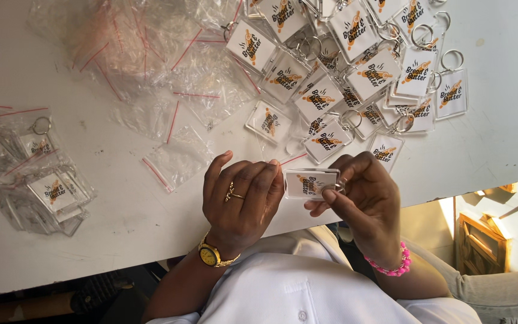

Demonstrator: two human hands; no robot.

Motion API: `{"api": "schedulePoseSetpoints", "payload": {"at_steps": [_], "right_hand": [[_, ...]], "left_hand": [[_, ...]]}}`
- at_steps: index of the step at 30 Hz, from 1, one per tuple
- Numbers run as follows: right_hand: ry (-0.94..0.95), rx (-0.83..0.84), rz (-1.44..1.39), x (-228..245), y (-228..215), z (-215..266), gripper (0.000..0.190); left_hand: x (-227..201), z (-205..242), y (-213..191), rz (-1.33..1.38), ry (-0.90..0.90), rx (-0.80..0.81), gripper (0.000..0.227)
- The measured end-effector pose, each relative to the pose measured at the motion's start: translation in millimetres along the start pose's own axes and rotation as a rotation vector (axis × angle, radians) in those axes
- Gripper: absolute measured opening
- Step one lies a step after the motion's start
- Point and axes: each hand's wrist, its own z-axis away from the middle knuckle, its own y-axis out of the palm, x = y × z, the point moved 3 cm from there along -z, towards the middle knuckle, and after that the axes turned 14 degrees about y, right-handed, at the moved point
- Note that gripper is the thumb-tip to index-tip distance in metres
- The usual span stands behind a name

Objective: The person places square keychains into small clear plastic bags and seals them. The person repeatedly picks up a keychain, inserts it into a bag, and seals the bag, stacking the finished packages on the table.

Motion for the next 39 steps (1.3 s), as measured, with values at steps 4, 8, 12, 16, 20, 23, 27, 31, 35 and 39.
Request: {"api": "schedulePoseSetpoints", "payload": {"at_steps": [4, 8, 12, 16, 20, 23, 27, 31, 35, 39], "right_hand": [[0.05, -0.017, 0.012, -6.4, -0.6, -3.6, 0.022], [0.061, 0.015, -0.097, -7.5, 1.0, -9.0, 0.025], [-0.02, -0.09, -0.027, -9.1, 4.3, -8.9, 0.027], [-0.114, -0.172, 0.05, -10.2, 16.7, -9.5, 0.027], [-0.206, -0.203, 0.111, -15.8, 27.0, -10.7, 0.027], [-0.232, -0.127, 0.09, -30.2, 28.0, -17.9, 0.023], [-0.277, 0.071, 0.036, -52.4, 18.7, -29.3, 0.026], [-0.3, 0.047, 0.14, -27.2, 35.9, -28.2, 0.023], [-0.39, -0.008, 0.185, -2.7, 51.6, -28.2, 0.017], [-0.617, -0.177, 0.558, 13.0, 45.5, -28.7, 0.015]], "left_hand": [[0.9, 2.6, -1.7, -0.004, 0.004, -0.017, 0.007], [0.3, 0.9, -2.8, -0.041, 0.061, -0.039, 0.006], [0.6, 0.5, -2.1, -0.023, 0.07, -0.009, 0.003], [0.2, 0.9, -1.4, 0.04, 0.005, 0.03, 0.003], [-0.6, 0.9, -1.6, 0.088, -0.022, 0.013, 0.006], [-1.8, 0.4, 2.6, 0.071, -0.001, -0.074, 0.003], [4.8, 1.4, -1.0, 0.072, -0.041, -0.171, 0.002], [19.5, 1.2, -1.7, 0.11, -0.123, -0.173, 0.006], [20.7, -5.8, -13.5, 0.255, -0.181, -0.14, 0.004], [19.3, -3.2, -16.7, 0.345, -0.191, -0.127, 0.006]]}}
